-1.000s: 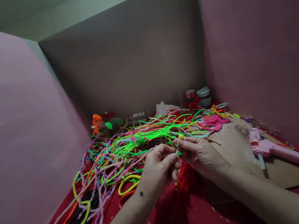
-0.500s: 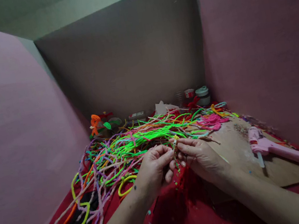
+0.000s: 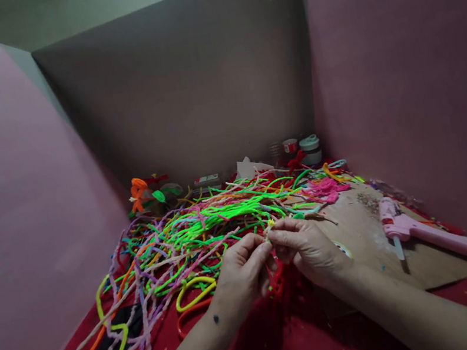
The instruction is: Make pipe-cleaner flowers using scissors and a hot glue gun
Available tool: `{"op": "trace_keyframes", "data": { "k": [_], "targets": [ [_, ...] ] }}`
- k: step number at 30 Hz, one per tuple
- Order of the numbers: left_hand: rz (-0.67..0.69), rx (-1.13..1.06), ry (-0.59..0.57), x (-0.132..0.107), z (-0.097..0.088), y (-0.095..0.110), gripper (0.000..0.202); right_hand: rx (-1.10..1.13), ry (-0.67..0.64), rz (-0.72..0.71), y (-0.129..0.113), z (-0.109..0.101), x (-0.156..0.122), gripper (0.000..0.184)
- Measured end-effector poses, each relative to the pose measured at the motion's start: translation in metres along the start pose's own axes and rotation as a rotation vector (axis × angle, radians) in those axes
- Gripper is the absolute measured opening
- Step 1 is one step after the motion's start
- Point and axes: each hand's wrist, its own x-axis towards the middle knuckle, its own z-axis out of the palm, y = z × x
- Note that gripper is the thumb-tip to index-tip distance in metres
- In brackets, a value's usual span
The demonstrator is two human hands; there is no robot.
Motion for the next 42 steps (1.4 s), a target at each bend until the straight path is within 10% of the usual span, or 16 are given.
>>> {"op": "trace_keyframes", "data": {
  "k": [20,30,36,42],
  "targets": [
    [-0.013,-0.311,0.001,0.011,-0.013,-0.021,0.020,-0.223,0.038,0.011,0.003,-0.002,0.003,0.024],
    [-0.048,-0.404,0.026,0.020,-0.030,-0.035,0.019,-0.223,0.256,-0.239,-0.045,-0.016,0.009,0.026],
    [-0.063,-0.434,-0.012,0.018,-0.025,-0.035,0.017,-0.717,0.417,-0.355,-0.109,-0.060,0.025,0.029],
    [-0.090,-0.437,-0.020,0.016,-0.021,-0.035,0.018,-1.322,0.455,-0.107,-0.141,-0.105,0.056,0.003]
  ]
}}
